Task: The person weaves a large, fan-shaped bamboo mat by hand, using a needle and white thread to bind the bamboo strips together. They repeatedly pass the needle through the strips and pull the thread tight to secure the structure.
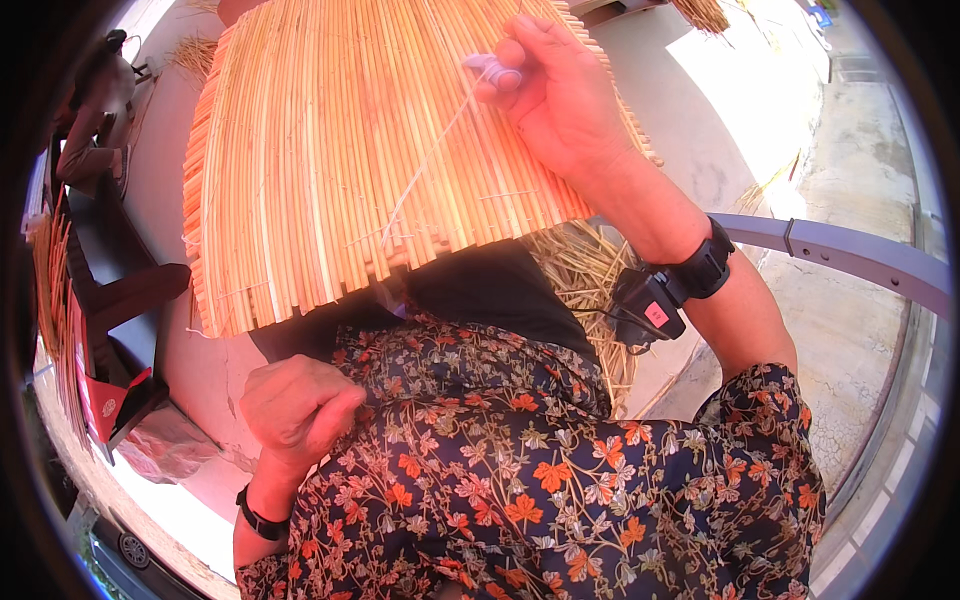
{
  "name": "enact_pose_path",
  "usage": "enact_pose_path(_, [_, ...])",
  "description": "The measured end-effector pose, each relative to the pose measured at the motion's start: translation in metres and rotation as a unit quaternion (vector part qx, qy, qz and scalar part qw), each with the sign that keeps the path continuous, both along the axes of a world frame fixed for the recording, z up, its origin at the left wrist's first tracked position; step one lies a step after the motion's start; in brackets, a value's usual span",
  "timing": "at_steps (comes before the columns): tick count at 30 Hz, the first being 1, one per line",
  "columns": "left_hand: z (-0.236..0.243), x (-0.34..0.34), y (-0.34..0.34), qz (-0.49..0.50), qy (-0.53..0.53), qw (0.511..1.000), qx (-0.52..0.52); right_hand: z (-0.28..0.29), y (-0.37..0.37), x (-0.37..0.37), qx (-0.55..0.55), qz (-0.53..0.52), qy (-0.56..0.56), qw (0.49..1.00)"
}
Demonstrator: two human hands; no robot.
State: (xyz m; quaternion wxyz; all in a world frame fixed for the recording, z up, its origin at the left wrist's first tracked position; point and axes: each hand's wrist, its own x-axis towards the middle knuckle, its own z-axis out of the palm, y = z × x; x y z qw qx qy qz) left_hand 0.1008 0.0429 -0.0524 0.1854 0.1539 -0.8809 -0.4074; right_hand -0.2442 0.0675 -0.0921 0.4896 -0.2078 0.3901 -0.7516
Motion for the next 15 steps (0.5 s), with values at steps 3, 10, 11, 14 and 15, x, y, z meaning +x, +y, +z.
enact_pose_path(3, [0.008, -0.026, -0.008, 0.127, 0.025, 0.989, -0.068, 0.014, -0.006, 0.01, 0.0, -0.019, -0.066, 0.998])
enact_pose_path(10, [0.004, -0.097, -0.043, 0.08, -0.048, 0.995, -0.046, 0.023, -0.01, -0.002, -0.08, 0.004, -0.078, 0.994])
enact_pose_path(11, [0.002, -0.098, -0.046, 0.069, -0.051, 0.996, -0.005, 0.024, -0.01, -0.004, -0.094, 0.01, -0.068, 0.993])
enact_pose_path(14, [-0.002, -0.1, -0.054, 0.049, -0.003, 0.979, 0.196, 0.039, -0.009, 0.002, -0.069, 0.004, -0.057, 0.996])
enact_pose_path(15, [-0.002, -0.1, -0.055, 0.054, 0.048, 0.948, 0.31, 0.044, -0.009, 0.006, -0.051, 0.0, -0.059, 0.997])
